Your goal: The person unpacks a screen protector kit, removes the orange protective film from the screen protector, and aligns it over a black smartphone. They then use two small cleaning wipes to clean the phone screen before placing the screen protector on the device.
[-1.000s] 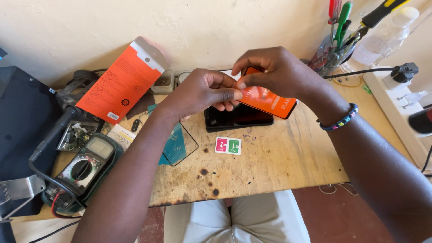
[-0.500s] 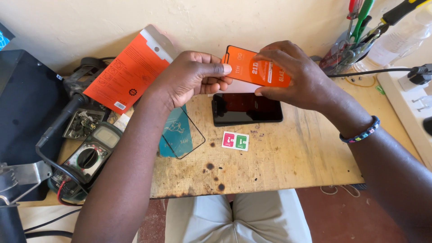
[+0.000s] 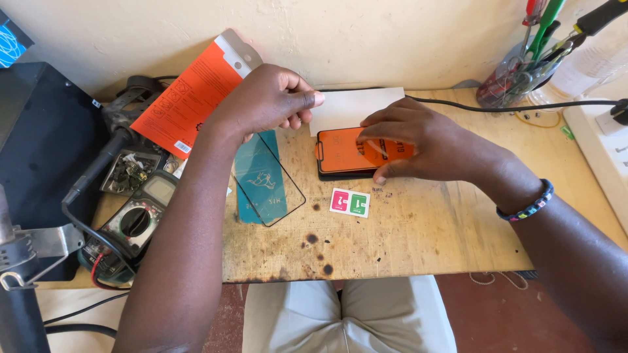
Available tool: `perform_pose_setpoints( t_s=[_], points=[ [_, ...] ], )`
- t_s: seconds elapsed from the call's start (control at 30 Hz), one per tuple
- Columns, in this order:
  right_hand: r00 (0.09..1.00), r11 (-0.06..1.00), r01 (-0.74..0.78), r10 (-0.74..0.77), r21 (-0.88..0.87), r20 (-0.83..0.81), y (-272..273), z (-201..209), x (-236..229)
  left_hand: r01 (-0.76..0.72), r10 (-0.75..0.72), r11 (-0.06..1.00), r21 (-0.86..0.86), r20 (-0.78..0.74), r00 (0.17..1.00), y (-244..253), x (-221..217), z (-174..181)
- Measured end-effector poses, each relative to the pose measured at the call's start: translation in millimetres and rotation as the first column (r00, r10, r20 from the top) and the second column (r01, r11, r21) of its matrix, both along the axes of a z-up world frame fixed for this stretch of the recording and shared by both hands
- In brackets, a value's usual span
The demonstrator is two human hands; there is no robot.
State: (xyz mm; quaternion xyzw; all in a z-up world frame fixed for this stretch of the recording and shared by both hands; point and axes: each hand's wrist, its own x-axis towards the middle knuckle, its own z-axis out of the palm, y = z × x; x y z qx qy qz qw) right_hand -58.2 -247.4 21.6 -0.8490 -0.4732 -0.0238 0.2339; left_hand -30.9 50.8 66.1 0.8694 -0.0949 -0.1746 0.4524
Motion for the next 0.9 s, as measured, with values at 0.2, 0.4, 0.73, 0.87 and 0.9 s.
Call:
perform_pose_setpoints(
  t_s=[0.2,0.4,0.73,0.87,0.9],
  points=[
    [1.0,0.998,0.017,-0.016,-0.067,0.002,0.6,-4.8,-1.0,0.104,-0.11,0.99,0.091,0.066,0.992,0.9,0.0,-1.8],
    [0.998,0.993,0.02,-0.014,-0.117,0.055,-1.5,-6.3,-0.2,0.203,-0.204,0.972,0.119,-0.002,0.979,-2.8,1.6,-3.7],
    [0.997,0.993,0.08,-0.079,-0.083,0.014,-20.6,6.1,9.7,0.302,-0.299,0.904,0.303,-0.058,0.953,-18.5,-12.0,11.3],
    [0.965,0.968,0.252,-0.252,-0.008,-0.073,-43.6,16.8,18.1,0.349,-0.315,0.85,0.394,-0.151,0.937,-32.7,-23.3,16.6],
    [0.963,0.965,0.261,-0.261,-0.008,-0.073,-43.0,18.4,17.7,0.358,-0.324,0.847,0.394,-0.151,0.934,-34.4,-22.3,12.6]
  ],
)
